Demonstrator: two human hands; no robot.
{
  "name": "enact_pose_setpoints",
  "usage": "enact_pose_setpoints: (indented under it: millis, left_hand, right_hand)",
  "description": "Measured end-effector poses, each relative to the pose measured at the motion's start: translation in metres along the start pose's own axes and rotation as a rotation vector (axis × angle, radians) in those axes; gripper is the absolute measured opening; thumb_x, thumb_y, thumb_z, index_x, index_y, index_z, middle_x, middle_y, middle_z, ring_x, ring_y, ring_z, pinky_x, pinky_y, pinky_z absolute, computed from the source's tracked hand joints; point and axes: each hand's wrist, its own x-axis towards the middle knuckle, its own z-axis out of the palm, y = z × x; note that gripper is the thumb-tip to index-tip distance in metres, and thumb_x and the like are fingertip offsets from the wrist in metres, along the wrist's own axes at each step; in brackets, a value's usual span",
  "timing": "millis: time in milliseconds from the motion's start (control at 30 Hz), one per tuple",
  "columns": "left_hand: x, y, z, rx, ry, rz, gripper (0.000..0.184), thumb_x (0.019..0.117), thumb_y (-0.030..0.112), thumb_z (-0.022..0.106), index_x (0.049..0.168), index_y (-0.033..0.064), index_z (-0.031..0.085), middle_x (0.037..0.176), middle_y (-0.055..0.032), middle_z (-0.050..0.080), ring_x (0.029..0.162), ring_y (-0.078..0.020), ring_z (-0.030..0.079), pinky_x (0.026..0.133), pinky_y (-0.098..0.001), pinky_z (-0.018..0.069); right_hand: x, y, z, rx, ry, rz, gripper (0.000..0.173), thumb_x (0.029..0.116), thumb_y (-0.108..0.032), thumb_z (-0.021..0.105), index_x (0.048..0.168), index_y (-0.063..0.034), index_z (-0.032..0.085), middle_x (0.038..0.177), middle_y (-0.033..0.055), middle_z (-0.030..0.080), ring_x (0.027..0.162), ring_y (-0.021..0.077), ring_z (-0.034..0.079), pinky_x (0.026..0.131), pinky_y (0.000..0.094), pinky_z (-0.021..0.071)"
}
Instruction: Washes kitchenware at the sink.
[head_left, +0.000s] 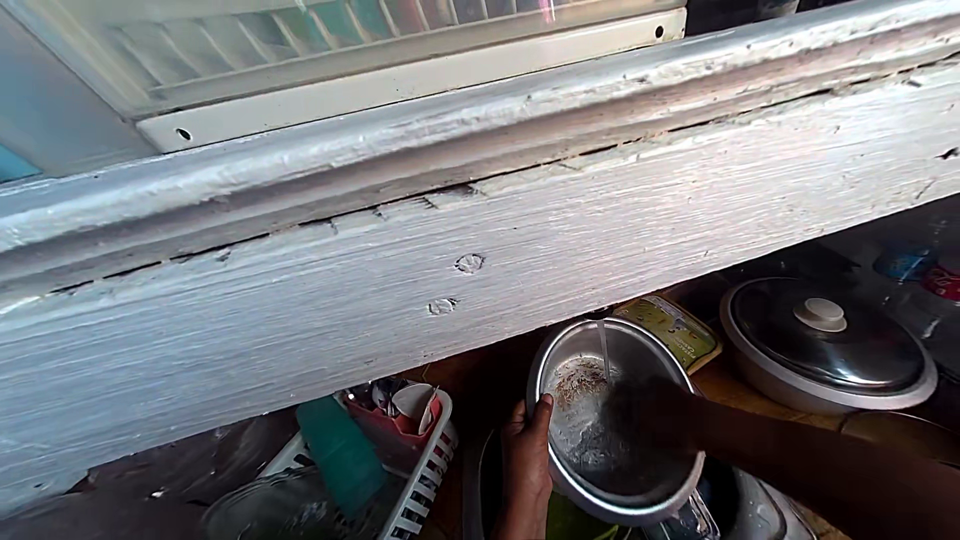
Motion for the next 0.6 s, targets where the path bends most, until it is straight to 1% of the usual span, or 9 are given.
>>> enact_pose_setpoints:
  millis: [67, 100, 167, 200, 267, 367, 467, 533, 600]
  left_hand:
    - [0.0, -0.002, 0.0, -0.004, -0.006, -0.023, 0.008, 0.0987, 0.001, 0.062, 0.098, -0.0058, 0.066, 0.083, -0.0125, 0.071, 0.074, -0.0163, 0.071, 0.072, -0.0302, 0.0617]
    - [0.0, -0.002, 0.001, -0.008, -0.001, -0.029, 0.009, 0.0993, 0.001, 0.061, 0.099, -0.0058, 0.066, 0.084, -0.0129, 0.071, 0.075, -0.0167, 0.071, 0.072, -0.0306, 0.0618]
    - [0.0, 0.002, 0.003, -0.022, 0.017, -0.009, 0.01, 0.0995, 0.002, 0.062, 0.1, -0.0061, 0.067, 0.084, -0.0133, 0.072, 0.075, -0.0166, 0.072, 0.072, -0.0304, 0.0621]
    - [0.0, 0.004, 0.005, -0.033, 0.028, 0.006, 0.009, 0.0992, 0.002, 0.062, 0.1, -0.0061, 0.067, 0.084, -0.0129, 0.072, 0.074, -0.0161, 0.072, 0.071, -0.0301, 0.0623]
    - [-0.001, 0.008, 0.009, -0.059, 0.055, 0.011, 0.009, 0.0994, 0.001, 0.061, 0.099, -0.0058, 0.066, 0.082, -0.0115, 0.071, 0.072, -0.0145, 0.072, 0.07, -0.0286, 0.0622]
    - [0.0, 0.007, 0.012, -0.108, 0.061, -0.024, 0.011, 0.1009, 0.002, 0.059, 0.102, -0.0071, 0.065, 0.084, -0.0132, 0.072, 0.074, -0.0168, 0.072, 0.071, -0.0308, 0.0628]
    - [0.001, 0.0, 0.011, -0.114, 0.056, -0.031, 0.01, 0.1004, 0.0, 0.059, 0.104, -0.0076, 0.065, 0.087, -0.0144, 0.072, 0.077, -0.0175, 0.072, 0.073, -0.0317, 0.0626]
    - [0.001, -0.006, 0.008, -0.105, 0.058, -0.028, 0.011, 0.1001, 0.0, 0.059, 0.105, -0.0079, 0.065, 0.088, -0.0151, 0.072, 0.078, -0.0179, 0.072, 0.074, -0.032, 0.0625]
    - [0.001, -0.009, 0.008, -0.1, 0.06, -0.055, 0.011, 0.1007, 0.001, 0.059, 0.105, -0.0078, 0.065, 0.089, -0.0155, 0.072, 0.079, -0.0186, 0.072, 0.074, -0.0325, 0.0625]
  right_hand:
    - [0.003, 0.006, -0.017, -0.291, 0.024, 0.091, 0.026, 0.0983, -0.009, 0.056, 0.114, 0.0064, 0.071, 0.134, 0.0254, 0.061, 0.133, 0.0455, 0.048, 0.12, 0.0598, 0.0257]
    - [0.006, 0.005, -0.024, -0.405, 0.025, 0.142, 0.029, 0.0989, -0.001, 0.05, 0.12, 0.0082, 0.067, 0.142, 0.0255, 0.054, 0.138, 0.045, 0.043, 0.123, 0.0577, 0.022]
    - [0.008, -0.002, -0.031, -0.452, 0.028, 0.217, 0.033, 0.0995, 0.006, 0.044, 0.127, 0.0109, 0.061, 0.145, 0.0265, 0.048, 0.138, 0.0434, 0.042, 0.12, 0.0538, 0.0269]
    - [0.006, -0.007, -0.032, -0.349, 0.017, 0.223, 0.031, 0.1002, 0.004, 0.044, 0.125, 0.0125, 0.061, 0.142, 0.0287, 0.05, 0.134, 0.0445, 0.046, 0.115, 0.0545, 0.0335]
    - [-0.004, -0.021, -0.033, -0.082, -0.06, 0.169, 0.028, 0.1021, -0.005, 0.051, 0.119, 0.0133, 0.063, 0.133, 0.0338, 0.056, 0.127, 0.0504, 0.053, 0.106, 0.0637, 0.0429]
    - [-0.006, -0.027, -0.029, 0.231, -0.13, -0.015, 0.026, 0.0999, -0.009, 0.058, 0.118, 0.0086, 0.066, 0.123, 0.0334, 0.063, 0.12, 0.0517, 0.058, 0.097, 0.0717, 0.0434]
    - [0.002, -0.016, -0.024, 0.194, -0.154, -0.063, 0.028, 0.098, -0.007, 0.059, 0.125, -0.0019, 0.068, 0.124, 0.0288, 0.065, 0.122, 0.0484, 0.059, 0.099, 0.0695, 0.0437]
    - [0.002, -0.015, -0.021, 0.086, -0.143, 0.075, 0.027, 0.0971, -0.017, 0.062, 0.114, 0.0016, 0.071, 0.124, 0.0294, 0.064, 0.122, 0.0495, 0.057, 0.099, 0.071, 0.0427]
    - [0.003, -0.019, -0.02, 0.149, -0.163, 0.064, 0.029, 0.0988, -0.019, 0.062, 0.116, 0.0037, 0.069, 0.123, 0.0316, 0.063, 0.121, 0.0511, 0.058, 0.096, 0.0726, 0.0431]
